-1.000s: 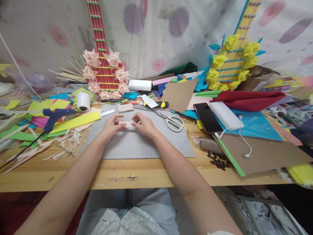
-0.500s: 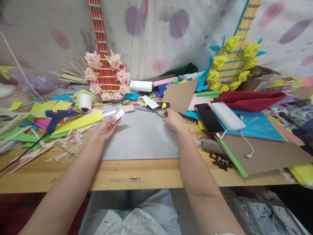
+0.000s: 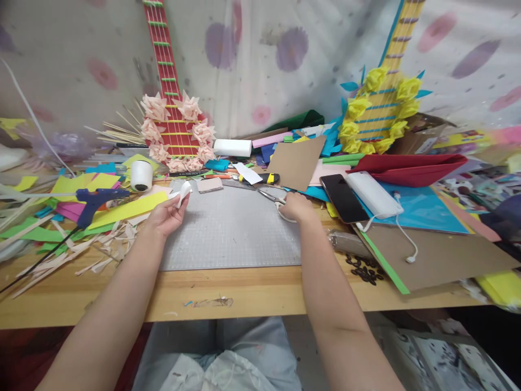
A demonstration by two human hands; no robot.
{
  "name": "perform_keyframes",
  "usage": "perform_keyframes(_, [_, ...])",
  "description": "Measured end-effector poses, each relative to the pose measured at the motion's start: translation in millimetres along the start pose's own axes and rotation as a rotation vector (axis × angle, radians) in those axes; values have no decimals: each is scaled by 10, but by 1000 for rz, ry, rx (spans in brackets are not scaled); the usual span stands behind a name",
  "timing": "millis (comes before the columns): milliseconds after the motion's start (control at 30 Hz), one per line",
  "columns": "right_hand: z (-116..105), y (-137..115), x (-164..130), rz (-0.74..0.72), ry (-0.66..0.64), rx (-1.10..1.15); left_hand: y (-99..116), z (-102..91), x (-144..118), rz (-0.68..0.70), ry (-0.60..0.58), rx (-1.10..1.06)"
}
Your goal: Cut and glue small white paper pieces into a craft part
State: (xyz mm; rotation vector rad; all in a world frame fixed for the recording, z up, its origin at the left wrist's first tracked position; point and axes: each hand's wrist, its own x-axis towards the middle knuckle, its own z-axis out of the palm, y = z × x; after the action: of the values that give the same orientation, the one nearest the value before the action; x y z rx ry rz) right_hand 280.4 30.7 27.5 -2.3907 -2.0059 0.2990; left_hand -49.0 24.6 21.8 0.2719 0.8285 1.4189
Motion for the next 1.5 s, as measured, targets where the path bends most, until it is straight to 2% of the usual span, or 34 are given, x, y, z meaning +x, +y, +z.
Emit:
perform_keyframes(100, [-35, -26, -34, 17, -24, 32, 12, -3, -4, -6, 6, -2])
perform_keyframes(167, [-97, -38, -92, -16, -41, 190, -2, -3, -6, 6, -10, 7])
perform_keyframes(267, [-188, -81, -189, -128, -104, 719, -34, -5, -4, 38, -44, 34])
perform_keyframes(367, [-155, -246, -213, -212, -260, 1299, -62, -1, 2, 56, -46, 50])
perform_keyframes(433, [-45, -444, -188, -173, -379, 1599, -77, 13, 3, 73, -22, 44])
perform_keyframes(500, [93, -678, -170, -58, -500, 1855, -92, 34, 0, 92, 8, 32])
perform_keyframes(567, [208, -894, -189, 41, -570, 2013, -107, 55, -5, 101, 36, 20])
perform_keyframes(633, [274, -1049, -249, 68, -710, 2029, -122, 72, -7, 91, 62, 10])
perform_keyframes(700, [303, -1128, -322, 15, -852, 2003, -132, 83, -8, 70, 90, 4])
perform_keyframes(867, [359, -1123, -405, -217, -1189, 1895, -133, 111, -23, 85, 169, 5])
perform_keyframes(1000, [402, -1099, -392, -322, -1368, 1814, -121, 111, -27, 141, 199, 4])
perform_keyframes(1133, [417, -1102, -385, -355, -1434, 1785, -122, 95, -14, 113, 176, 9])
perform_keyframes(1333, [446, -1105, -362, -317, -1428, 1790, -149, 120, -39, 89, 163, 24])
perform_keyframes(1500, [457, -1111, -352, -348, -1448, 1799, -175, 160, -65, 85, 164, 43])
